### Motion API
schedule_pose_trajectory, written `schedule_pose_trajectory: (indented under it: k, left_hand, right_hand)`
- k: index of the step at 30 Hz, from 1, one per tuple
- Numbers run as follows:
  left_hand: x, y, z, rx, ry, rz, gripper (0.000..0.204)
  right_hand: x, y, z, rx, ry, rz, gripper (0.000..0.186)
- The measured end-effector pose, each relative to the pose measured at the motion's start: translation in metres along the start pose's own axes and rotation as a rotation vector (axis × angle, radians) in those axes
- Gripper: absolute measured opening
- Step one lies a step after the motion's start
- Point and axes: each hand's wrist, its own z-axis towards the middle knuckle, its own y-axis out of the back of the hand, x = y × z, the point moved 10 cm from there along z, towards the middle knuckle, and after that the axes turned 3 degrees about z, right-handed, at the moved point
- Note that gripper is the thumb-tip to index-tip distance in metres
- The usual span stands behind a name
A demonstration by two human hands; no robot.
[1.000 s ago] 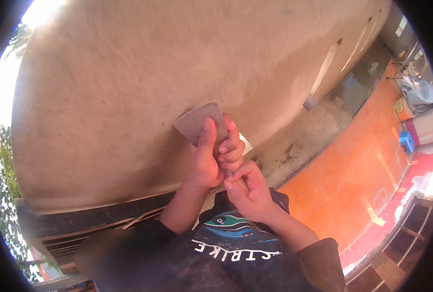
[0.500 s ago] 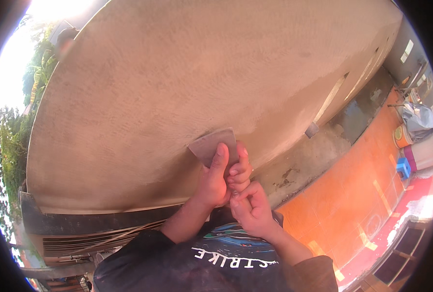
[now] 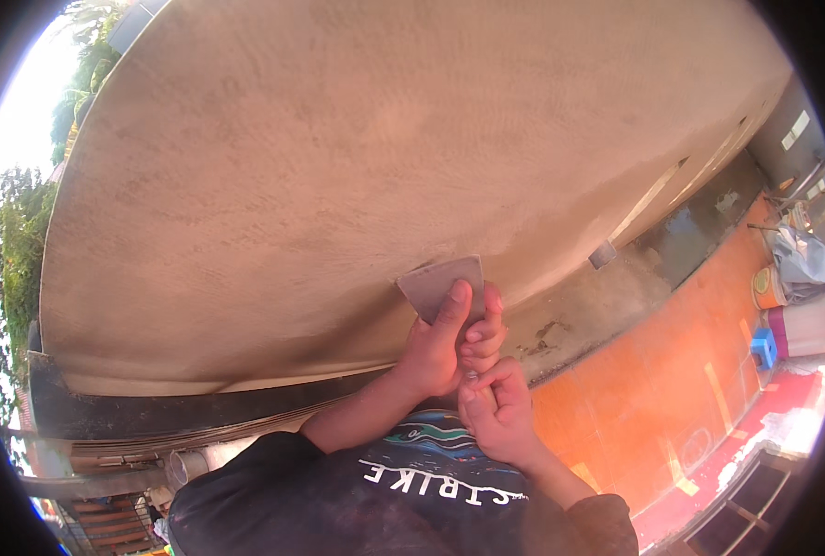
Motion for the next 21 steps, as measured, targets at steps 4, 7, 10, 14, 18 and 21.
schedule_pose_trajectory:
  k: [4, 7, 10, 14, 18, 21]
  left_hand:
    - [0.007, 0.002, 0.001, -0.014, 0.014, -0.039, 0.042]
    - [0.016, 0.01, 0.002, -0.067, 0.049, -0.075, 0.041]
    - [0.014, 0.012, 0.003, -0.075, 0.001, -0.026, 0.041]
    - [0.008, 0.012, 0.003, -0.082, 0.011, 0.041, 0.042]
    - [-0.011, 0.001, 0.001, -0.005, -0.062, 0.158, 0.043]
    - [-0.012, -0.001, 0.0, -0.016, -0.048, 0.119, 0.044]
  right_hand:
    - [0.0, 0.011, -0.003, -0.048, 0.005, -0.076, 0.014]
    - [-0.009, 0.017, -0.006, -0.025, -0.061, -0.02, 0.014]
    - [-0.013, 0.022, -0.009, -0.025, -0.049, -0.087, 0.015]
    - [-0.018, 0.021, -0.002, -0.01, 0.005, -0.013, 0.015]
    - [-0.016, 0.014, 0.004, 0.01, 0.044, -0.112, 0.016]
    - [-0.009, 0.015, 0.005, -0.027, 0.054, -0.121, 0.016]
